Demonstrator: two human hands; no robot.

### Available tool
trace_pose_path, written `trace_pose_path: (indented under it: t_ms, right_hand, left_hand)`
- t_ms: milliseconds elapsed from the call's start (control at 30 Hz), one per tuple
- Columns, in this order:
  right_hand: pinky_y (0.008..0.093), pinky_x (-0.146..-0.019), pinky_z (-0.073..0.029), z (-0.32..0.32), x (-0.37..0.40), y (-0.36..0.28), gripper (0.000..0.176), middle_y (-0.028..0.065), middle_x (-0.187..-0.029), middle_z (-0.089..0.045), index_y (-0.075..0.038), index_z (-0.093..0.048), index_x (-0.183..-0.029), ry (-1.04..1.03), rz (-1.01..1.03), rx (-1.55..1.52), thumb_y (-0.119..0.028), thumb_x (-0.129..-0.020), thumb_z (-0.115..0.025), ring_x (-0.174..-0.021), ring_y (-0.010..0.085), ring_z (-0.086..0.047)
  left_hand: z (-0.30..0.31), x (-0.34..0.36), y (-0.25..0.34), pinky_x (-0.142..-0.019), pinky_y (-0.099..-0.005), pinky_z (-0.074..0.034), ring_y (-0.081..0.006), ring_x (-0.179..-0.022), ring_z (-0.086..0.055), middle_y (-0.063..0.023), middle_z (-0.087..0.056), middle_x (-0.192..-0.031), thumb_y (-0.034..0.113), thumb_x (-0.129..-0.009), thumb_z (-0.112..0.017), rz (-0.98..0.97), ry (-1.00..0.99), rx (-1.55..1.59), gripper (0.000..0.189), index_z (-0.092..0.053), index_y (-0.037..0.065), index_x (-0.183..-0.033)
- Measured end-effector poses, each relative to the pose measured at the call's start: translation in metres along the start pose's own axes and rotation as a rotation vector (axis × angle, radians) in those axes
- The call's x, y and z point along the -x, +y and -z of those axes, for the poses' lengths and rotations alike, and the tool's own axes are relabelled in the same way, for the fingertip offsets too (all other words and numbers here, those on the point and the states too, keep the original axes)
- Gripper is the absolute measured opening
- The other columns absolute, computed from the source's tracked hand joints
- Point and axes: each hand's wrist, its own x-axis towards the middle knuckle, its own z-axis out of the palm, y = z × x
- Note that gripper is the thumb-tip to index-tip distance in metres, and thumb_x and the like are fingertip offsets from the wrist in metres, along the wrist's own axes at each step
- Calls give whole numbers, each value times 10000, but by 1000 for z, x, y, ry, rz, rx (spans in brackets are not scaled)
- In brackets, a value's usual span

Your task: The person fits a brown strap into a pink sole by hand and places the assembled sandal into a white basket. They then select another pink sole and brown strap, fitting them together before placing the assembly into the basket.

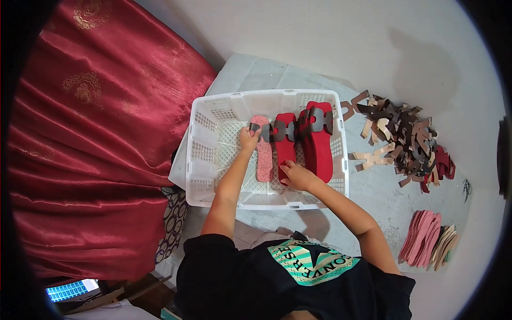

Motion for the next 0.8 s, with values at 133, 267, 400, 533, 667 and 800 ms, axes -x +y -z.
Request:
trace_pose_path:
  t_ms: [133,267,400,533,667,800]
  right_hand:
    - [442,-946,-387,-3,-16,-20,484,171,-1252,-451,-20,-444,-1234,-42,151,158,-200,-798,-555,-1127,328,-470]
    - [520,-1019,-266,-45,-51,-17,476,143,-1301,-445,-54,-420,-1283,-12,196,394,-233,-846,-480,-1189,308,-437]
    - [607,-1043,-30,-51,-63,-20,440,148,-1295,-465,-18,-413,-1279,-66,195,684,-180,-871,-379,-1271,287,-356]
    - [605,-1043,43,-52,-66,-20,441,194,-1268,-479,23,-409,-1266,-201,192,721,-169,-870,-367,-1303,294,-307]
    - [605,-1044,32,-72,-72,-15,426,203,-1264,-479,44,-438,-1230,-73,197,763,-174,-870,-370,-1302,330,-295]
    - [598,-1047,27,-71,-75,-17,401,228,-1262,-471,54,-482,-1174,-135,178,732,-186,-872,-371,-1301,395,-258]
  left_hand:
    - [-2,0,-4,-711,-305,-455,-167,-790,-555,-102,-573,-869,205,-679,-776,-37,34,67,411,-524,-11,-921]
    - [-7,-8,-18,-707,-308,-456,-173,-787,-557,-106,-575,-877,208,-674,-778,50,39,-13,418,-521,-9,-923]
    - [-6,-6,-9,-722,-326,-443,-209,-776,-548,-121,-559,-880,180,-660,-779,122,59,-121,413,-509,-18,-901]
    - [-5,-2,-6,-709,-352,-439,-238,-756,-550,-118,-557,-852,189,-651,-781,80,76,-159,401,-506,-5,-869]
    - [-5,-6,-3,-694,-348,-437,-252,-751,-555,-129,-556,-823,194,-638,-789,93,50,-196,414,-499,-2,-858]
    - [2,-9,0,-694,-378,-447,-297,-748,-567,-143,-571,-812,288,-636,-785,56,-11,-317,448,-519,15,-871]
